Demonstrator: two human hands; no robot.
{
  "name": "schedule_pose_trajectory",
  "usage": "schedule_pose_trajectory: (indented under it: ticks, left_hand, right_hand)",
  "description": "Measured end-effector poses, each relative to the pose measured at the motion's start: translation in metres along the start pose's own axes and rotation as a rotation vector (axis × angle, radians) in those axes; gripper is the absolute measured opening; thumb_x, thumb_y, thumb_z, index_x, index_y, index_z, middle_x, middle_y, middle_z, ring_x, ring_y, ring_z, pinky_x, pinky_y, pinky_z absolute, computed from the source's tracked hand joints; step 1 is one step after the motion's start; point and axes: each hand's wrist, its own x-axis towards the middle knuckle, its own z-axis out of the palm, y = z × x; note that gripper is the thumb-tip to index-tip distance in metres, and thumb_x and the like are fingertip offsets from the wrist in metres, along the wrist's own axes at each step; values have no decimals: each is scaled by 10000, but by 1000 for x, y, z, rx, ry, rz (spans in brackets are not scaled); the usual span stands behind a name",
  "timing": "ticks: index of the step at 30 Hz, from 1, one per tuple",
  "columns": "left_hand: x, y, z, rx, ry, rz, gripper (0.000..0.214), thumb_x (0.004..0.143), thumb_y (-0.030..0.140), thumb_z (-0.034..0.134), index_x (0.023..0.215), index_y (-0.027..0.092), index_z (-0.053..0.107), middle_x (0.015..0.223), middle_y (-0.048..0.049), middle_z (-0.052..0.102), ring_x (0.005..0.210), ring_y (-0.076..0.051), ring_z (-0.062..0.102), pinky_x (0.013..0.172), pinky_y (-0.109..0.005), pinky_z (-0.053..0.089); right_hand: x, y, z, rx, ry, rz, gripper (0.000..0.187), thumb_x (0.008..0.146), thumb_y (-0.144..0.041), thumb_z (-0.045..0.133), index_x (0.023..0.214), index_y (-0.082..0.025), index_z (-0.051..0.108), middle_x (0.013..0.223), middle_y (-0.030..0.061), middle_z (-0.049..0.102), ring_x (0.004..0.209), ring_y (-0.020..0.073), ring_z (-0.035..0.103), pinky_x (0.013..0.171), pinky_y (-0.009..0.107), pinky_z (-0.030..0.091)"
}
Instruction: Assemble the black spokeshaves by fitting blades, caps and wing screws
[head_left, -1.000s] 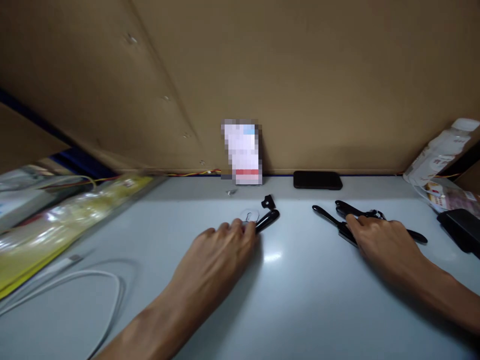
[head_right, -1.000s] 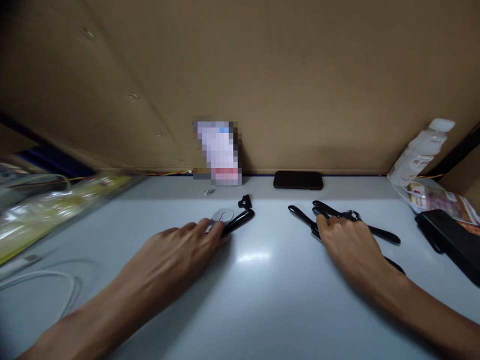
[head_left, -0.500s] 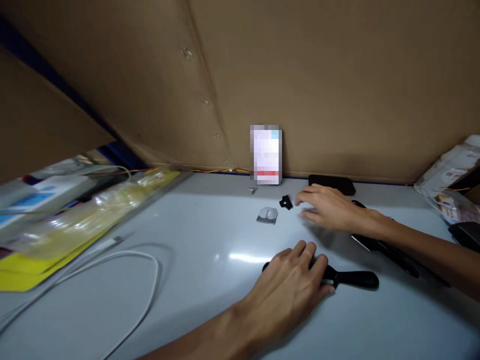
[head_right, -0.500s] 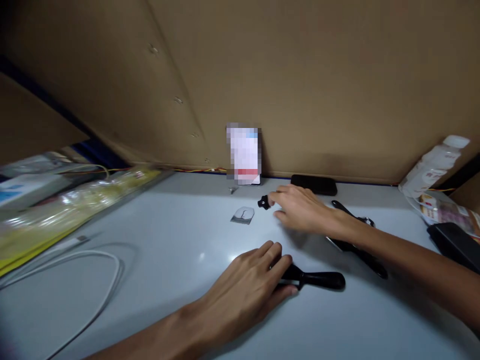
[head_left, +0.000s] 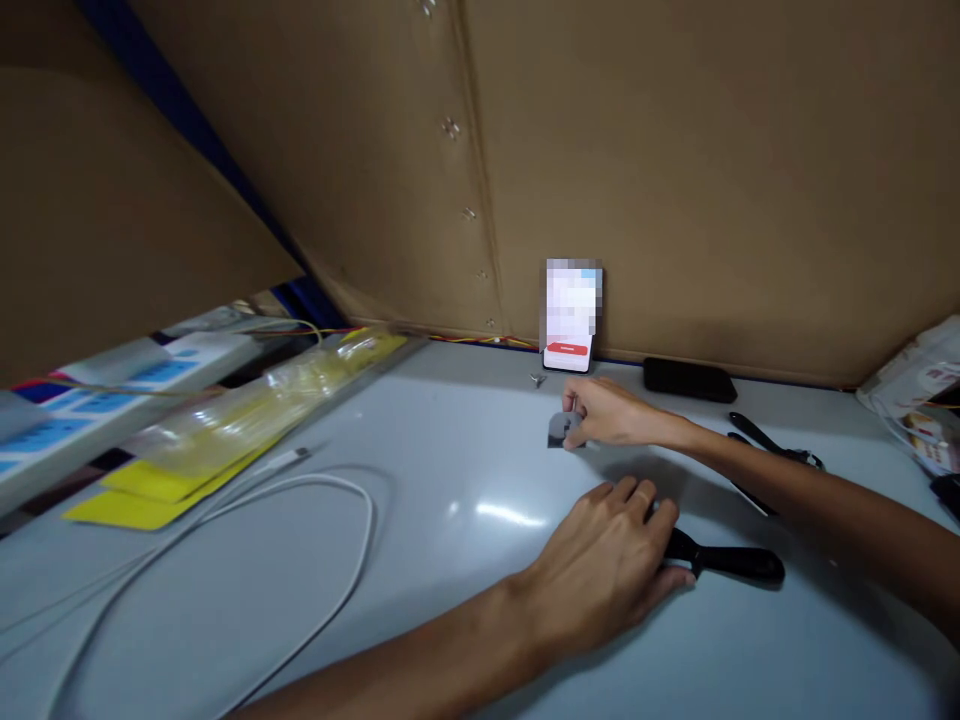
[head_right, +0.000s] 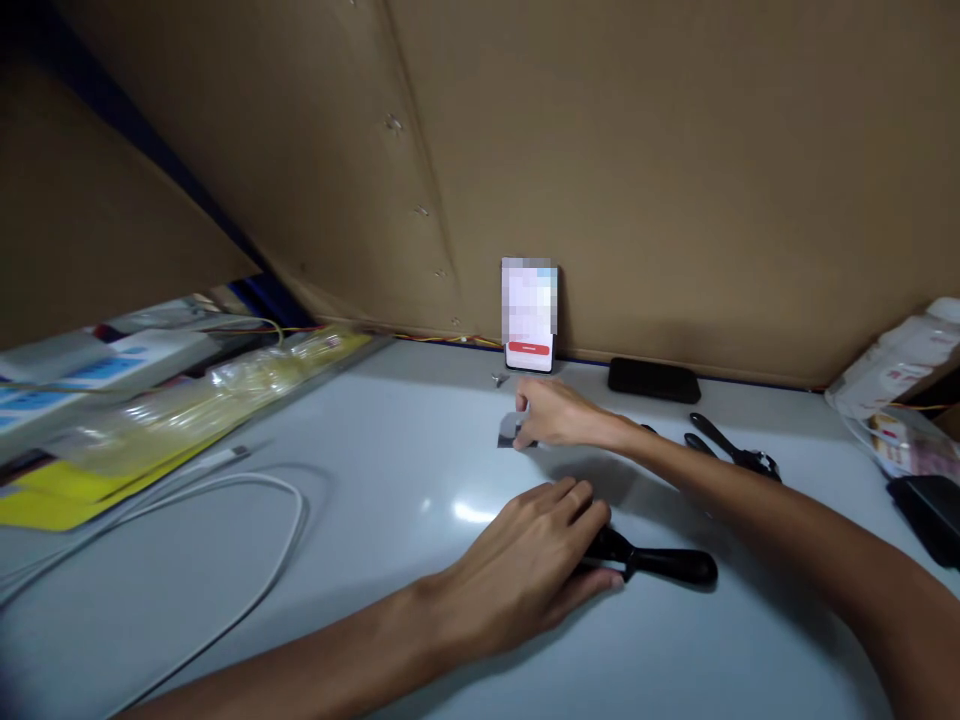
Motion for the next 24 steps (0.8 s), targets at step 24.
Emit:
schedule_pose_trajectory:
  ticks: [24]
  left_hand:
    - [-8,-46,-43,-257,-212,65,123,881,117,593,874,192,690,865,-6,687,742,-155,620,670,-280,429]
  right_hand:
    - [-164,27,28,415,338,115,132,846,-133,662,724,-183,678,676,-20,676,624,114,586,585,250,440]
